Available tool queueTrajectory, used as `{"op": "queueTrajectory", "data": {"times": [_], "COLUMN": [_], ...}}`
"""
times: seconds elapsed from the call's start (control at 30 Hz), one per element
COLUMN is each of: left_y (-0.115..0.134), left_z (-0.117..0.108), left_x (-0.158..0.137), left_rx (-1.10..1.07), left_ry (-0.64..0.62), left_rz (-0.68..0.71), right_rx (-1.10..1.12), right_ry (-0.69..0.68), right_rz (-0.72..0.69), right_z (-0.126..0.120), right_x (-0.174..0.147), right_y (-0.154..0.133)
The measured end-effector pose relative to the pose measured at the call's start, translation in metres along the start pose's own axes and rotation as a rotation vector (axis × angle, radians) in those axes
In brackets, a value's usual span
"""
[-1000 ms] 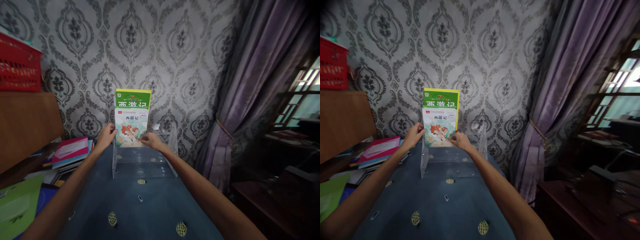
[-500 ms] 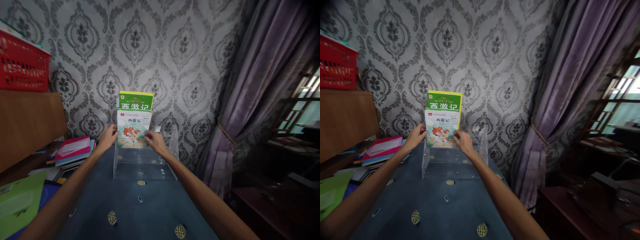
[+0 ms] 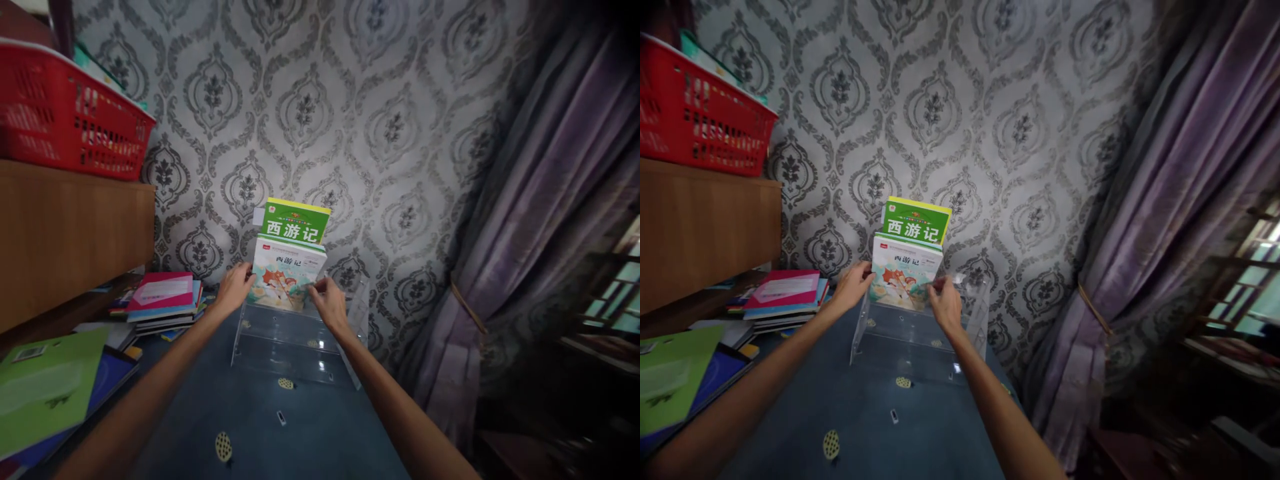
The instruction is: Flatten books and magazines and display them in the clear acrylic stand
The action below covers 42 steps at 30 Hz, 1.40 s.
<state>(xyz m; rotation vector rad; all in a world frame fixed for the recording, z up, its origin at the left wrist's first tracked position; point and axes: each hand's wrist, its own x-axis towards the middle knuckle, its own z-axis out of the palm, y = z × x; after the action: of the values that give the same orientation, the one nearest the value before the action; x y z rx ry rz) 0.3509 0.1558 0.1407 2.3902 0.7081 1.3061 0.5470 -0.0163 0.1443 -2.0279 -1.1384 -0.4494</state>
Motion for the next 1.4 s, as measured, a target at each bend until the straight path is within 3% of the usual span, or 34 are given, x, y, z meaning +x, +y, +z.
{"op": "queueTrajectory", "data": {"times": [0.23,0.57,1.4], "left_y": [0.000,0.007,0.006], "left_z": [0.020,0.047,0.054], "left_x": [-0.012,-0.029,-0.032], "left_rx": [-0.069,-0.215,-0.503], "left_ry": [0.089,0.258,0.272], "left_rz": [-0.064,-0.086,-0.156], "right_rx": [0.017,-0.049,-0.021], "right_ry": [-0.023,-0.015,-0.012], "right_rz": [-0.041,-0.044,-0.038], "right_z": [0.014,0.016,0.016], "right_x": [0.002,0.000,-0.005], "right_y": [-0.002,-0.004,-0.001]}}
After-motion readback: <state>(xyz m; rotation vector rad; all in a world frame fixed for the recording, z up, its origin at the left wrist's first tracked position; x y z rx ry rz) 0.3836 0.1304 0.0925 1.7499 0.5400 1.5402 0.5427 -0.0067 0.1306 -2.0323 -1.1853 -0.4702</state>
